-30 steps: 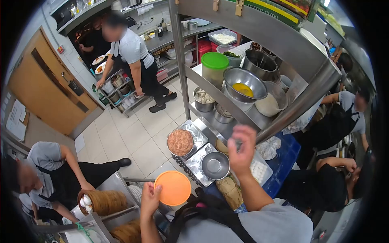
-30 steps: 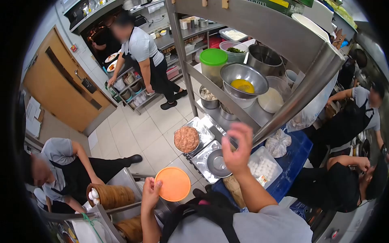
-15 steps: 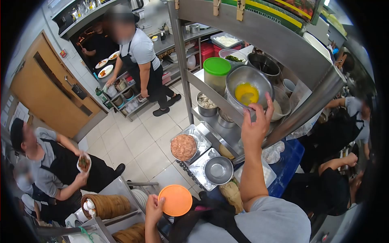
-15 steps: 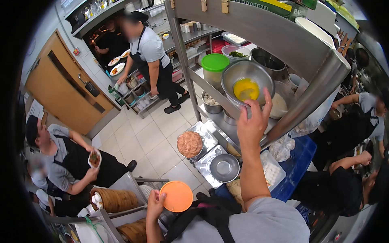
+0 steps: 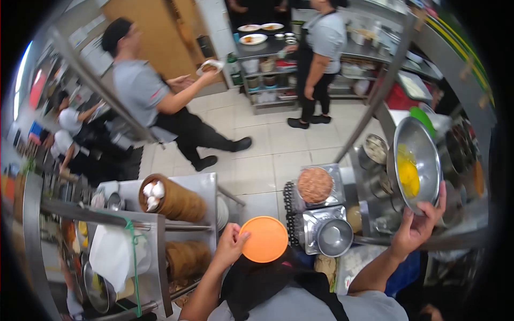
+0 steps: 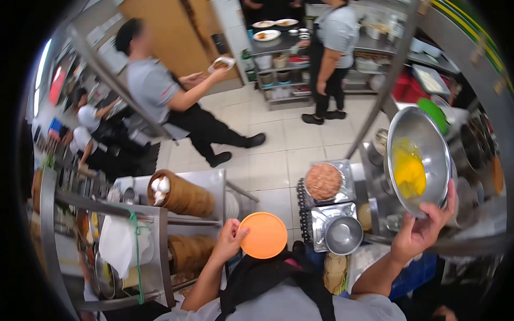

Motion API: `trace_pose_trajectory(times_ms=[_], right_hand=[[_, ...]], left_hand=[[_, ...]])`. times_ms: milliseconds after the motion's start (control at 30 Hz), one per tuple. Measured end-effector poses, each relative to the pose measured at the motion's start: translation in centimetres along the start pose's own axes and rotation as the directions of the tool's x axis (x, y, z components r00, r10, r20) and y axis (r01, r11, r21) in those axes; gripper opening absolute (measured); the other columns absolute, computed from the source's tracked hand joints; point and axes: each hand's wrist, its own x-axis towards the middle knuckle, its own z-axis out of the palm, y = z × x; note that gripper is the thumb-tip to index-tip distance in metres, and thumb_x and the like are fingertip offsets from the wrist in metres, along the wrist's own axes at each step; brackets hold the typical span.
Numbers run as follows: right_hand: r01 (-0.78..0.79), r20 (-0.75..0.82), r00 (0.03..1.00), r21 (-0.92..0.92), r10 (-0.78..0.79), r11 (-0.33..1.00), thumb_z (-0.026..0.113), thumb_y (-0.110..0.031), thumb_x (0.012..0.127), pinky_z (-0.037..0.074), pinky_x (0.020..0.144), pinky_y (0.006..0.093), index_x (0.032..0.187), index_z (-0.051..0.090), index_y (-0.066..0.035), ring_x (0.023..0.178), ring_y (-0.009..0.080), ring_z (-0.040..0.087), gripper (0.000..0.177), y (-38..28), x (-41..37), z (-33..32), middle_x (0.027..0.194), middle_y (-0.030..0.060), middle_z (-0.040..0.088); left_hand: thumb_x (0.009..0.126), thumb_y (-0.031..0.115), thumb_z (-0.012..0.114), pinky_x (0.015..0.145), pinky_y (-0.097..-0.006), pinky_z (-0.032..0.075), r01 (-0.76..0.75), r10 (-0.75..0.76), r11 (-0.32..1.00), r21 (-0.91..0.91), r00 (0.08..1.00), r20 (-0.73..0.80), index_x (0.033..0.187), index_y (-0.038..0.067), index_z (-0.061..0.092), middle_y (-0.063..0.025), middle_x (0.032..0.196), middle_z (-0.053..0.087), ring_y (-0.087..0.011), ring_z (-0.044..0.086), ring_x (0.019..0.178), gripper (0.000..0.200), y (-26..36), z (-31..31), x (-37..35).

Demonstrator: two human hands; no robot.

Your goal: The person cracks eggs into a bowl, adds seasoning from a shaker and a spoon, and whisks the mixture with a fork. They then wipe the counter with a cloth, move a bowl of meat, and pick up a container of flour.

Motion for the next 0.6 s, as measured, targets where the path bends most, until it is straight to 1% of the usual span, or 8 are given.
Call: trace_pose_trajectory(times_ms=[67,167,200,233,267,367,533,600], right_hand=[[0.011,0.058,0.998,0.075,-0.015,0.997,0.068,-0.012,0.089,0.043,0.105,0.0419,0.102,0.058,-0.007,0.138,0.0355,0.042,0.018,0.3,-0.5,2.9,0.156,0.0279,0.031],[0.032,0.151,0.987,0.167,-0.058,0.985,0.071,-0.017,0.088,0.037,0.11,0.0457,0.101,0.058,-0.009,0.14,0.0381,0.039,0.019,0.6,-0.2,8.4,0.155,0.0288,0.032],[0.033,0.195,0.978,0.194,-0.072,0.98,0.072,-0.018,0.088,0.033,0.113,0.0476,0.1,0.058,-0.01,0.141,0.0394,0.038,0.02,0.4,-0.4,10.6,0.155,0.0291,0.032],[-0.043,0.219,0.975,0.272,-0.018,0.961,0.073,-0.014,0.086,0.026,0.116,0.05,0.098,0.058,-0.011,0.143,0.0416,0.035,0.019,0.0,-0.8,12.8,0.154,0.0291,0.033],[-0.049,0.232,0.973,0.291,-0.021,0.955,0.073,-0.014,0.086,0.026,0.116,0.05,0.098,0.058,-0.011,0.143,0.0416,0.035,0.019,-0.3,-1.0,15.0,0.154,0.0291,0.033],[-0.108,0.318,0.948,0.396,-0.026,0.912,0.076,-0.009,0.082,0.026,0.117,0.0511,0.097,0.059,-0.011,0.144,0.0427,0.033,0.022,-1.0,-1.8,21.7,0.151,0.0273,0.037],[-0.131,0.469,0.876,0.464,-0.117,0.876,0.076,-0.01,0.083,0.023,0.118,0.0524,0.095,0.06,-0.009,0.145,0.0437,0.033,0.02,-1.7,-2.6,31.1,0.149,0.0263,0.04],[-0.218,0.527,0.845,0.496,-0.093,0.84,0.076,-0.01,0.083,0.023,0.117,0.0529,0.094,0.06,-0.01,0.144,0.0435,0.034,0.02,-1.7,-2.9,34.5,0.149,0.0258,0.04]], left_hand=[[0.096,0.023,0.071,0.056,-0.0247,0.037,0.047,-0.052,0.992,-0.118,0.998,-0.044,0.096,0.006,0.051,0.0031,0.072,0.045,-0.0058,0.04,0.064,0.026,-0.7,-0.4,0.0],[0.099,0.02,0.067,0.061,-0.0212,0.037,0.011,-0.057,0.928,-0.373,0.992,-0.111,0.1,0.007,0.051,0.0051,0.079,0.048,-0.0031,0.042,0.07,0.021,-0.6,-1.2,0.8],[0.099,0.02,0.067,0.061,-0.0212,0.037,0.008,-0.063,0.927,-0.375,0.989,-0.136,0.1,0.007,0.051,0.0051,0.079,0.048,-0.0031,0.042,0.07,0.021,-0.3,-1.5,1.3],[0.1,0.02,0.066,0.062,-0.0207,0.037,0.007,-0.088,0.897,-0.442,0.983,-0.162,0.101,0.007,0.051,0.0051,0.08,0.049,-0.0029,0.042,0.07,0.02,-0.1,-1.9,1.7],[0.101,0.02,0.065,0.063,-0.0202,0.038,0.006,-0.116,0.862,-0.506,0.976,-0.185,0.102,0.007,0.051,0.0051,0.081,0.049,-0.0026,0.043,0.07,0.019,0.0,-2.3,2.2],[0.102,0.022,0.063,0.065,-0.0193,0.04,0.006,-0.137,0.869,-0.495,0.964,-0.229,0.105,0.006,0.051,0.0041,0.084,0.052,-0.0028,0.046,0.073,0.02,-0.4,-4.0,3.6],[0.102,0.027,0.064,0.065,-0.0193,0.04,0.009,-0.212,0.851,-0.526,0.92,-0.328,0.107,0.006,0.051,0.0035,0.085,0.051,-0.003,0.045,0.073,0.026,-0.6,-5.4,5.6],[0.101,0.029,0.064,0.064,-0.0197,0.04,0.023,-0.241,0.869,-0.494,0.892,-0.382,0.106,0.006,0.051,0.0031,0.085,0.051,-0.0032,0.045,0.073,0.028,-1.7,-5.7,6.5]])
